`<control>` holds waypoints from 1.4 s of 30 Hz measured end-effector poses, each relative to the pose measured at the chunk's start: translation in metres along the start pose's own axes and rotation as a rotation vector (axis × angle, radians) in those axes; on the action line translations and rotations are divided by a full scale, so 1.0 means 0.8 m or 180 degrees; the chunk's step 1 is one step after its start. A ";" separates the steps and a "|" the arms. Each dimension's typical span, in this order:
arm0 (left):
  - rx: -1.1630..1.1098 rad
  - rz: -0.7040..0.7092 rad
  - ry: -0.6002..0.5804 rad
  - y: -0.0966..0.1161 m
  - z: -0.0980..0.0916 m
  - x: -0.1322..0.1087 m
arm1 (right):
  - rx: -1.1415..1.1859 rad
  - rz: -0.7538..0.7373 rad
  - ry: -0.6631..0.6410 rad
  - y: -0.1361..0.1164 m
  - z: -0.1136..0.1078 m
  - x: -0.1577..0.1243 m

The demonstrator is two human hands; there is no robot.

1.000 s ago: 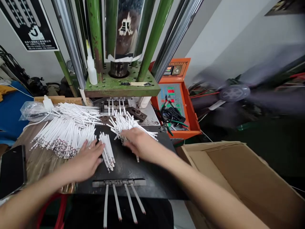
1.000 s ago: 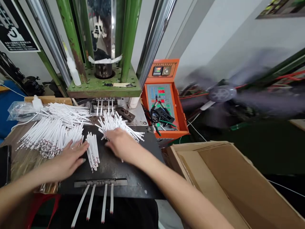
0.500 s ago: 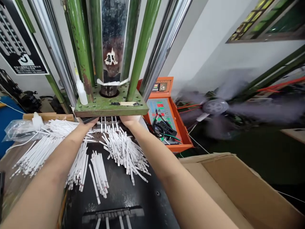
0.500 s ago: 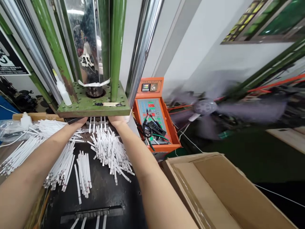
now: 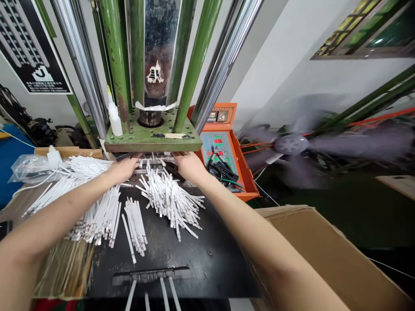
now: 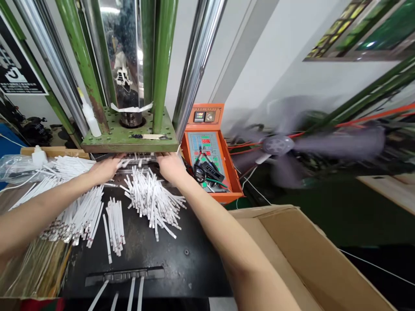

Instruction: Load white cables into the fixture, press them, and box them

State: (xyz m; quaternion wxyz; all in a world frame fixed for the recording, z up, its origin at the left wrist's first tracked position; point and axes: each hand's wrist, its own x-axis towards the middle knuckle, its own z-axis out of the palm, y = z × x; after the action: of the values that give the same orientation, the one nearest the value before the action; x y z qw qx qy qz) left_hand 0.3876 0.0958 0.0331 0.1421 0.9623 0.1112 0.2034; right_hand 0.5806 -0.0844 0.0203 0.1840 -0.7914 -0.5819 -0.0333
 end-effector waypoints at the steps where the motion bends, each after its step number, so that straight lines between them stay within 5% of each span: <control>1: 0.0061 -0.0005 -0.0133 0.013 -0.002 -0.019 | 0.0096 -0.0166 -0.0081 0.000 -0.016 -0.027; 5: -0.0208 0.0142 -0.0787 0.095 0.003 -0.099 | 0.1255 -0.1029 -0.0269 -0.024 -0.067 -0.122; 10: -0.0175 0.0440 -0.1616 0.177 0.033 -0.162 | 0.1585 -0.1575 0.0167 -0.081 -0.051 -0.204; 12: -0.0100 0.0339 -0.1708 0.181 0.040 -0.174 | 0.1585 -0.1260 0.0975 -0.084 -0.043 -0.220; 15: -0.0013 0.0287 -0.1742 0.173 0.042 -0.181 | 0.1683 0.0061 0.1899 -0.066 -0.047 -0.203; 17: 0.0126 0.0344 -0.1728 0.171 0.040 -0.180 | 0.1663 0.0439 0.1459 -0.053 -0.051 -0.167; 19: 0.0241 0.0400 -0.1672 0.173 0.038 -0.176 | 0.1525 0.0433 0.0691 -0.048 -0.049 -0.134; 21: 0.0297 0.0397 -0.1679 0.178 0.037 -0.171 | 0.1289 0.0303 0.0380 -0.057 -0.047 -0.126; 25: 0.0264 0.0191 -0.2008 0.183 0.040 -0.166 | 0.1783 -0.1039 -0.0533 -0.104 -0.059 -0.191; 27: 0.0231 0.0140 -0.2145 0.181 0.044 -0.166 | 0.1878 -0.1268 -0.0934 -0.124 -0.066 -0.230; 33: 0.0121 -0.0011 -0.1899 0.175 0.043 -0.171 | 0.1753 -0.0530 0.0036 -0.101 -0.046 -0.259; 38: -0.0480 -0.0533 -0.1390 0.159 0.019 -0.180 | 0.1320 -0.0349 -0.0389 -0.078 -0.025 -0.259; 42: -0.0498 -0.0574 -0.1686 0.158 -0.015 -0.197 | 0.0824 -0.0487 -0.0408 -0.090 -0.003 -0.261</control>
State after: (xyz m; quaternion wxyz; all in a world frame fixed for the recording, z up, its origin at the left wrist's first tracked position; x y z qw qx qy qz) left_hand 0.2612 -0.0622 0.0273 0.2574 0.9543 0.1393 -0.0605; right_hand 0.4469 -0.2569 -0.0155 0.2440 -0.7149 -0.6505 0.0786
